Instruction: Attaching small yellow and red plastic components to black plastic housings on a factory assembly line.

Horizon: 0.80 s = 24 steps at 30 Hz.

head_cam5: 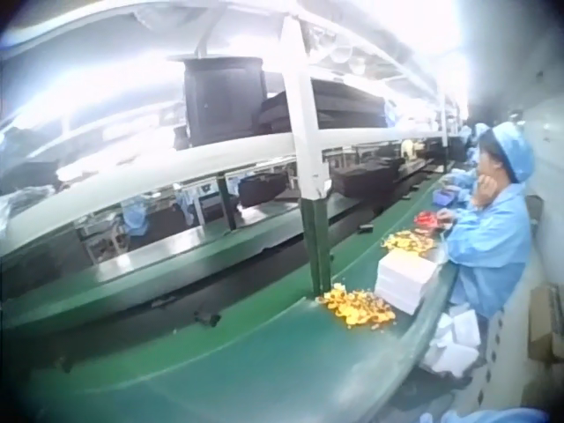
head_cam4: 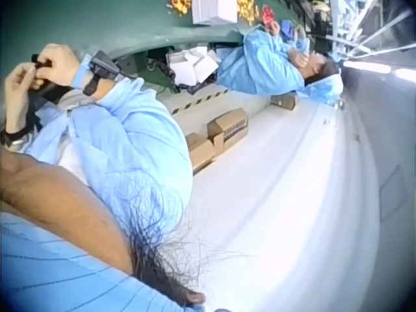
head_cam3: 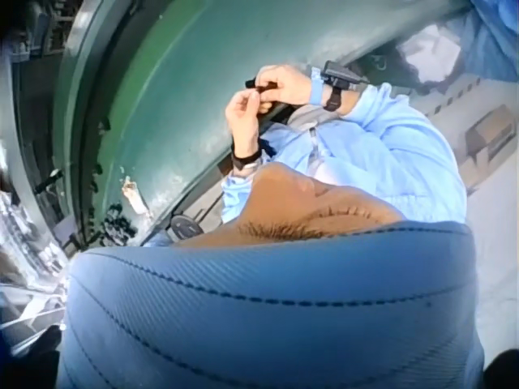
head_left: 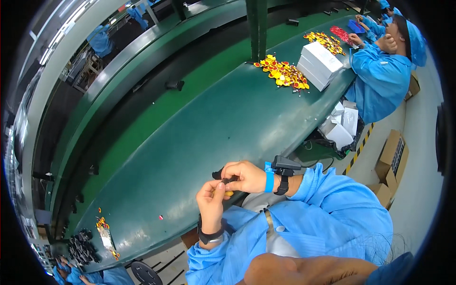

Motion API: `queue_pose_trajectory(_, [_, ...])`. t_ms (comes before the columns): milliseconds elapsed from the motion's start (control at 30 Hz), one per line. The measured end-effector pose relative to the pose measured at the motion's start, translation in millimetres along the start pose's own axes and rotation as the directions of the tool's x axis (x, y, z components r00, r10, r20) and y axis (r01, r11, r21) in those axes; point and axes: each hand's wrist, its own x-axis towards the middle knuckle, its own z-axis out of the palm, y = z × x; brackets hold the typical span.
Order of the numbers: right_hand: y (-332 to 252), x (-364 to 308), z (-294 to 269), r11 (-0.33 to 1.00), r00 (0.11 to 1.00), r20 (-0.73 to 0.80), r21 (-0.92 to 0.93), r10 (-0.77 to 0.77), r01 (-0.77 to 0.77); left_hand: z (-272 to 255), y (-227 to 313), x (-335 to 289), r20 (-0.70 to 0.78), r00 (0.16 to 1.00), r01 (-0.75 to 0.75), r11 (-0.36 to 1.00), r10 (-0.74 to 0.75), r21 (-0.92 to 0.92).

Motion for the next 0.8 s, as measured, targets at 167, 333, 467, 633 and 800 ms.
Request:
queue_pose_trajectory(167, [-6, 3, -19, 0.992, 0.995, -0.049, 0.087, -0.089, 0.093, -4, 29, 24, 0.075, 0.994, -0.088, 0.984, 0.077, 0.152])
queue_pose_trajectory(333, [0, 2, -98, 0.991, 0.931, -0.346, -0.107, -0.118, 0.086, -44, 71, 115, -0.009, 0.893, -0.418, 0.837, 0.450, 0.354])
queue_pose_trajectory(467, [13, -9, -186, 0.845, 0.770, -0.637, -0.425, -0.023, -0.326, -86, 86, 206, -0.131, 0.789, -0.374, 0.638, 0.600, 0.673])
queue_pose_trajectory(633, [28, -28, -248, 0.548, 0.635, -0.767, -0.572, -0.092, -0.610, -124, 66, 283, -0.016, 0.814, -0.320, 0.472, 0.581, 0.821])
queue_pose_trajectory(800, [28, -14, -271, 0.455, 0.642, -0.750, -0.632, -0.157, -0.627, -133, 46, 312, -0.019, 0.888, -0.245, 0.508, 0.459, 0.826])
